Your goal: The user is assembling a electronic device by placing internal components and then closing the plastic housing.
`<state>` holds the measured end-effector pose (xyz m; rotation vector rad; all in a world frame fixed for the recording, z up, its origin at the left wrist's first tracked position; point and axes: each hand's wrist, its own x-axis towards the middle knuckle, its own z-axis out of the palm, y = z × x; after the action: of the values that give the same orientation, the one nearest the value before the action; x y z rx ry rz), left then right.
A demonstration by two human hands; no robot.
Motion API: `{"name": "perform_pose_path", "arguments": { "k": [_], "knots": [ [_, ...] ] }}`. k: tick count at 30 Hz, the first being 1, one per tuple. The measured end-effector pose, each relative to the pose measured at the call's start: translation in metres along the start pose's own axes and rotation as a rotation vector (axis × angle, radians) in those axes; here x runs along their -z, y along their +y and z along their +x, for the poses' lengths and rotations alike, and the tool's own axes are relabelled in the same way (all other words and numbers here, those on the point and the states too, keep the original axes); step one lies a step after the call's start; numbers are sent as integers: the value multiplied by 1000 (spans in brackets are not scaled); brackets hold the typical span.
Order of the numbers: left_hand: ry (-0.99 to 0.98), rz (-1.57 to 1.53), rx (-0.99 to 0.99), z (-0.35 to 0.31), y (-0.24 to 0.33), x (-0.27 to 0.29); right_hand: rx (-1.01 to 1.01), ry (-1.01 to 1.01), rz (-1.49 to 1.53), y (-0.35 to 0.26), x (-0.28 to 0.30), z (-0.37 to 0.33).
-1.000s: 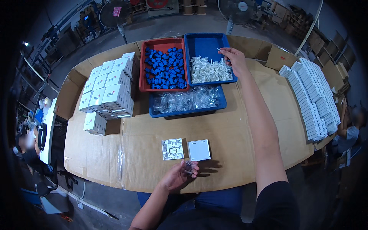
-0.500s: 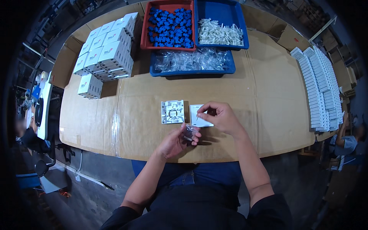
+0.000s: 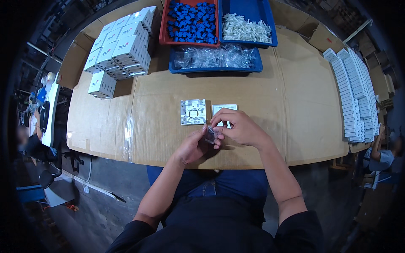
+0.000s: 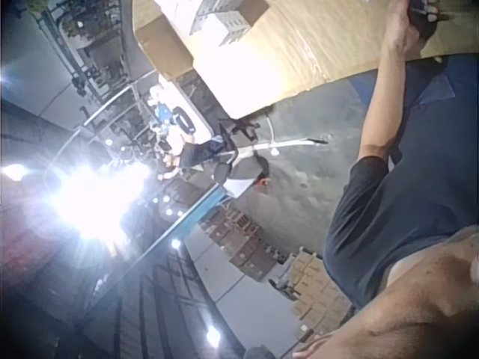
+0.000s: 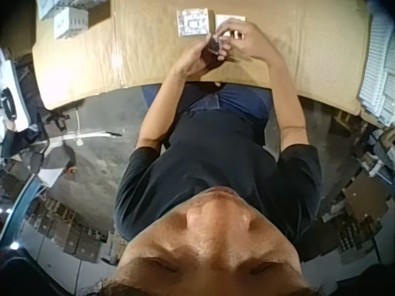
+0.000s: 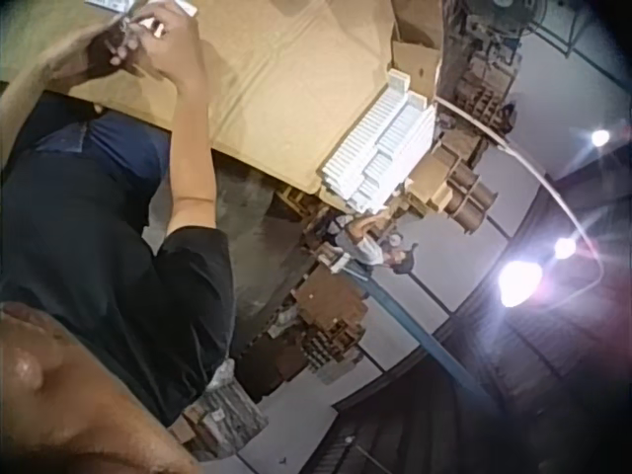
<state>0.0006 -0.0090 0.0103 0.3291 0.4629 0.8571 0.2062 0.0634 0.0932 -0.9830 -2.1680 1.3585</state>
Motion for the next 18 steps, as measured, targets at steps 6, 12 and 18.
{"name": "perform_pose_path", "arguments": {
  "k": [6,12,18],
  "knots": [
    [-14,76,-10,0,-2,4,-62,-151,99,2,0,4],
    [41,4,6,-1,-3,5,-106,-282,289,-2,-4,8],
    [89,5,34,-2,-10,11,-202,-339,147,4,-14,5]
  ]
}}
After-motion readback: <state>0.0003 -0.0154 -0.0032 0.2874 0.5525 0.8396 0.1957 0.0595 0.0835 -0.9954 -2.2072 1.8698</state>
